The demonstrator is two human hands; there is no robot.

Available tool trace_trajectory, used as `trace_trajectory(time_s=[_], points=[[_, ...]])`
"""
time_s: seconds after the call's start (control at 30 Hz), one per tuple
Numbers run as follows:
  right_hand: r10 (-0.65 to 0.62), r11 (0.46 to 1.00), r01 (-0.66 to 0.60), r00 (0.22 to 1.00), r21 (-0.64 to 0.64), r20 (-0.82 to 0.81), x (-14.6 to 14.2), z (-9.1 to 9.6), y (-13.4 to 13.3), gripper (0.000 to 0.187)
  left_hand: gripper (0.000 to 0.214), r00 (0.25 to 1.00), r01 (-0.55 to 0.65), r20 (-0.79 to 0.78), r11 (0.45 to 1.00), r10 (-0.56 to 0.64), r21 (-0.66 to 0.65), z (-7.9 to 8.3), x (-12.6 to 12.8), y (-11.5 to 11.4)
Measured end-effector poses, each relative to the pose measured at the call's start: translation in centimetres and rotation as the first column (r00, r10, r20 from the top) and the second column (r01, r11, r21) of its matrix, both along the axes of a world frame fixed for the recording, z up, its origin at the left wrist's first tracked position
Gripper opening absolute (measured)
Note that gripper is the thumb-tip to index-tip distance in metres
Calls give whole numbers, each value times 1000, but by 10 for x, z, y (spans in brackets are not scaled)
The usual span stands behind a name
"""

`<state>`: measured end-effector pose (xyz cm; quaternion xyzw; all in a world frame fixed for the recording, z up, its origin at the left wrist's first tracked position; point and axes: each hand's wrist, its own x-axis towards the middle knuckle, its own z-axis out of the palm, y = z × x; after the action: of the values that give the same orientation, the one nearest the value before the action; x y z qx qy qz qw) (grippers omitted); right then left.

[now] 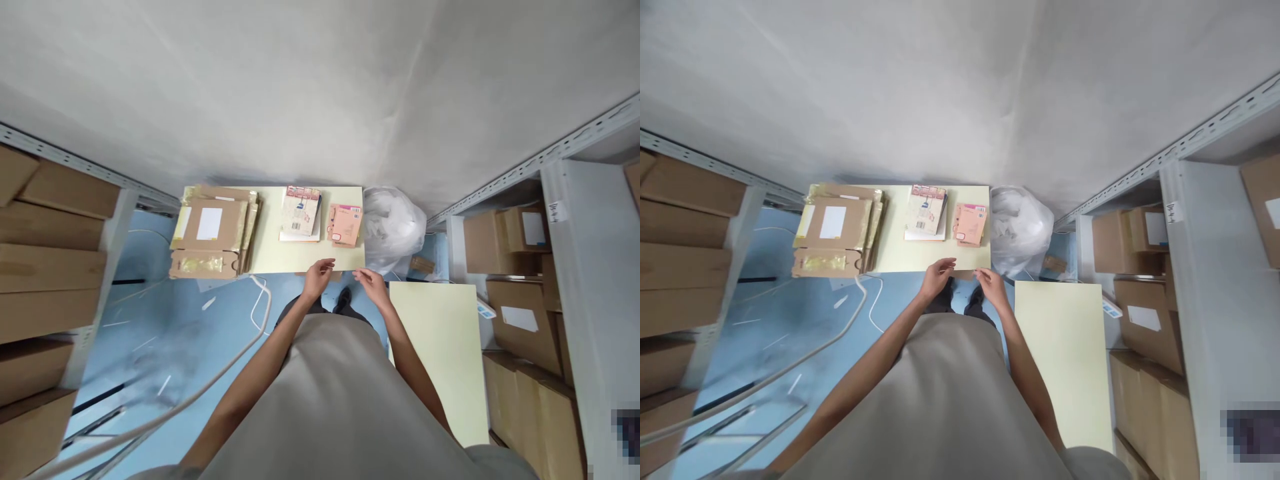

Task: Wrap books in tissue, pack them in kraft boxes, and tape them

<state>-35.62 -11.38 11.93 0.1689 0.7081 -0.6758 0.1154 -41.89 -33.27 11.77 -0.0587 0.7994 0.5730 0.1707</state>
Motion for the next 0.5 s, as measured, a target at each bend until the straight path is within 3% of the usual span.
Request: trace_trajectory(time_s=[0.3,0.4,0.5], points=[[27,961,-37,999,276,41,-88,-9,-28,28,33,992,-112,52,993,113,-25,-16,-69,-30],[-5,884,-49,993,465,115,-117,-9,-41,31,35,986,-125,112,992,126,-13,-19,-94,-40],[-124,746,-56,968,664,220,-143,-9,-55,40,36,980,-108,172,994,103,21,-21,-112,-44]])
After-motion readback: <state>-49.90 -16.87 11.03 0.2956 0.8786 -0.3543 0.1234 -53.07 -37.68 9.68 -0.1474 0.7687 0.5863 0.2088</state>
